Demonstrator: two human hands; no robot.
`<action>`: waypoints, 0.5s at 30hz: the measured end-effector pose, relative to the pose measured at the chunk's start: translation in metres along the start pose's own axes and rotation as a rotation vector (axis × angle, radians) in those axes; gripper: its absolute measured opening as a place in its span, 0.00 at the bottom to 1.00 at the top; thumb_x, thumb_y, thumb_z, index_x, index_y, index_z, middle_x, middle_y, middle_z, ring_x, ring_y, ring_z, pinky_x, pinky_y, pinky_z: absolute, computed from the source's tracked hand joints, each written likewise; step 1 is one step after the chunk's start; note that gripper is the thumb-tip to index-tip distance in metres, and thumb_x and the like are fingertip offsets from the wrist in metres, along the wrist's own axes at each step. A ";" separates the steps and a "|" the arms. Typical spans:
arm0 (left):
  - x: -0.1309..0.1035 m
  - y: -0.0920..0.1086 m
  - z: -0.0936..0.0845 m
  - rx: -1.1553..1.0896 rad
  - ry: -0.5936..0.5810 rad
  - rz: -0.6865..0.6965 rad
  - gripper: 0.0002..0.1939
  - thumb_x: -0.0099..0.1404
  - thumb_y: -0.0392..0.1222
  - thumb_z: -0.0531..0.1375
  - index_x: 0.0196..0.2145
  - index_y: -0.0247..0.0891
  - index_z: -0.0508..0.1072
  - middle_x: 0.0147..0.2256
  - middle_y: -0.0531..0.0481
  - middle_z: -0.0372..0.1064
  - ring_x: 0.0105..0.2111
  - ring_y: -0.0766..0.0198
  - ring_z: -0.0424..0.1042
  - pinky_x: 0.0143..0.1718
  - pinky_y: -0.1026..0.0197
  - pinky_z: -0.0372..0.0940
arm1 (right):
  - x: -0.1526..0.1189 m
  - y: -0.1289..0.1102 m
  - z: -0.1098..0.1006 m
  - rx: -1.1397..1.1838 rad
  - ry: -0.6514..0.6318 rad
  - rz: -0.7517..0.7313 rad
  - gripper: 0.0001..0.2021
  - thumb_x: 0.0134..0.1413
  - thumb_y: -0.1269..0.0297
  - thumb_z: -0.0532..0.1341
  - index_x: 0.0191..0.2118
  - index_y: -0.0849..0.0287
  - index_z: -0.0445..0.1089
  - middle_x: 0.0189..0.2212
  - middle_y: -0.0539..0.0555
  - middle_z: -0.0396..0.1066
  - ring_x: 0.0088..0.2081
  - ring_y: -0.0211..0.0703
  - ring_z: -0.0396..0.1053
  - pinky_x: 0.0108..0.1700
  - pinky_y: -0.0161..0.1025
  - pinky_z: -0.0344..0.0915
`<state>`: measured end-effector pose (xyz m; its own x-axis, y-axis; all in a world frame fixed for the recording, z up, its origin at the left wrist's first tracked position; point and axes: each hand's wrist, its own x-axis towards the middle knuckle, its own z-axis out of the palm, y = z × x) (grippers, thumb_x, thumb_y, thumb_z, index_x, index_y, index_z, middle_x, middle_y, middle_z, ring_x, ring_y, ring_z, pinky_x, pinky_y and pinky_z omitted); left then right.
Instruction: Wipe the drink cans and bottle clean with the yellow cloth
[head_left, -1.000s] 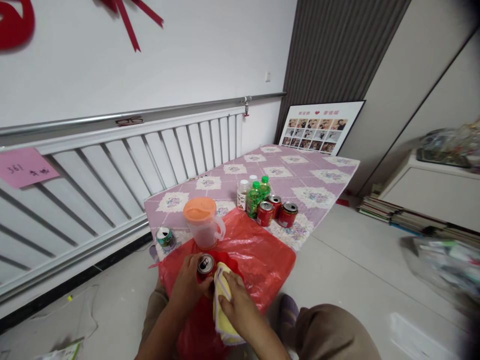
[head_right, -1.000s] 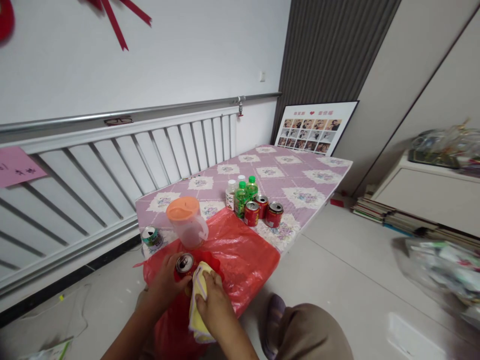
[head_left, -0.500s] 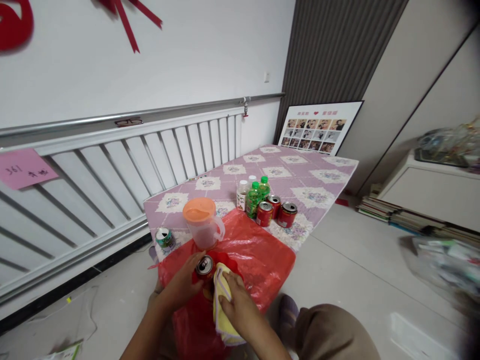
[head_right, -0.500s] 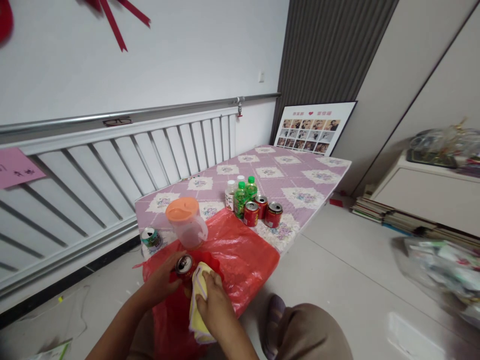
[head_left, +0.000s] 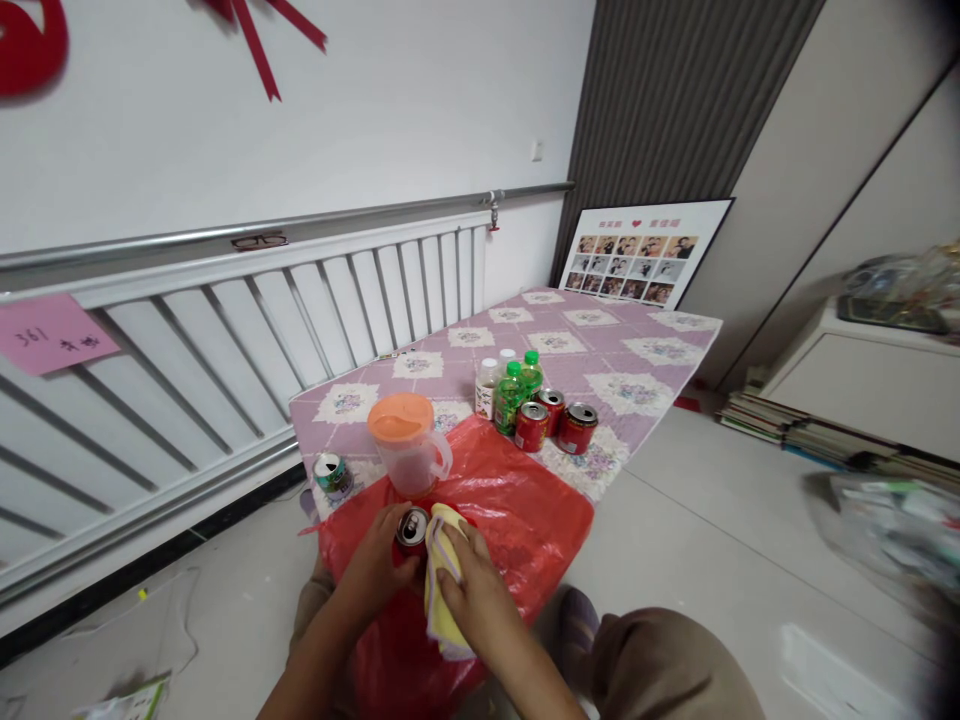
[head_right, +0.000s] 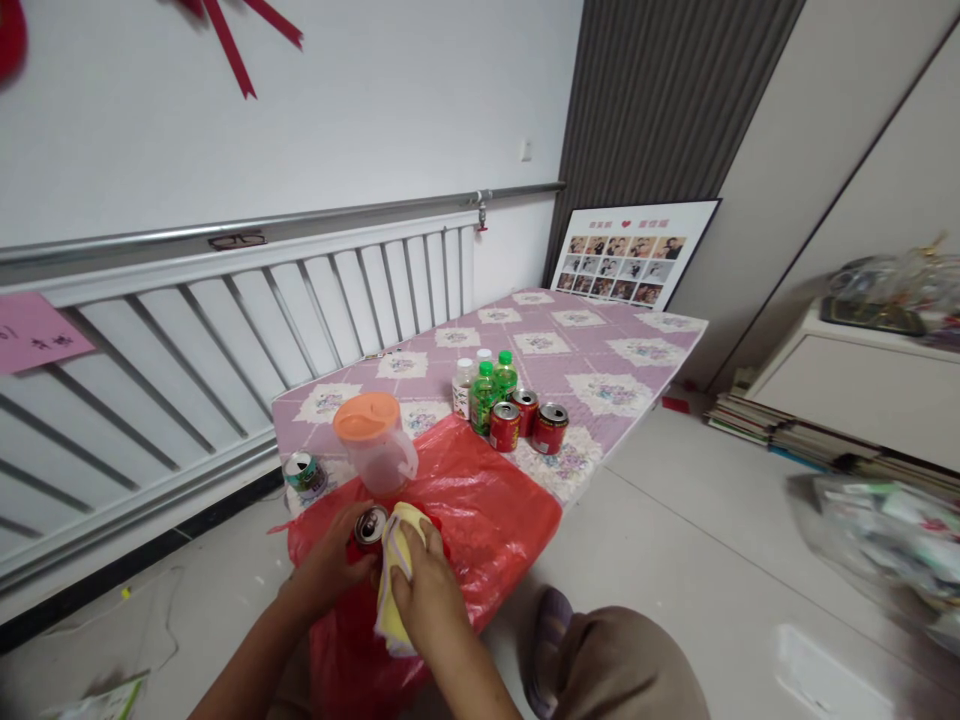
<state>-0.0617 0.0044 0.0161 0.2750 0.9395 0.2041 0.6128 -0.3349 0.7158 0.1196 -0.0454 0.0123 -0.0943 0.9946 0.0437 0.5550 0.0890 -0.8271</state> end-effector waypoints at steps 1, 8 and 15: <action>0.000 0.000 0.000 0.003 -0.001 0.000 0.34 0.48 0.31 0.60 0.55 0.39 0.63 0.55 0.40 0.65 0.57 0.50 0.65 0.61 0.43 0.58 | 0.006 0.001 -0.001 0.014 0.009 -0.004 0.29 0.53 0.72 0.55 0.63 0.62 0.59 0.64 0.62 0.52 0.66 0.49 0.50 0.66 0.46 0.51; 0.000 0.002 0.000 0.029 0.032 -0.019 0.32 0.49 0.33 0.61 0.53 0.38 0.65 0.53 0.40 0.67 0.55 0.50 0.67 0.58 0.45 0.62 | 0.020 0.007 0.003 0.075 0.034 -0.023 0.29 0.52 0.73 0.55 0.62 0.60 0.59 0.63 0.61 0.56 0.65 0.47 0.54 0.66 0.46 0.50; -0.002 0.009 0.001 0.075 0.054 -0.078 0.31 0.50 0.34 0.60 0.53 0.38 0.64 0.53 0.41 0.67 0.55 0.51 0.67 0.58 0.45 0.62 | -0.015 -0.003 0.008 0.031 -0.061 0.079 0.31 0.52 0.72 0.56 0.64 0.64 0.57 0.65 0.65 0.51 0.66 0.52 0.52 0.66 0.45 0.51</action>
<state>-0.0564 -0.0007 0.0213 0.1850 0.9649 0.1866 0.6852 -0.2628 0.6793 0.1130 -0.0613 0.0098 -0.1020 0.9932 -0.0554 0.5369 0.0081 -0.8436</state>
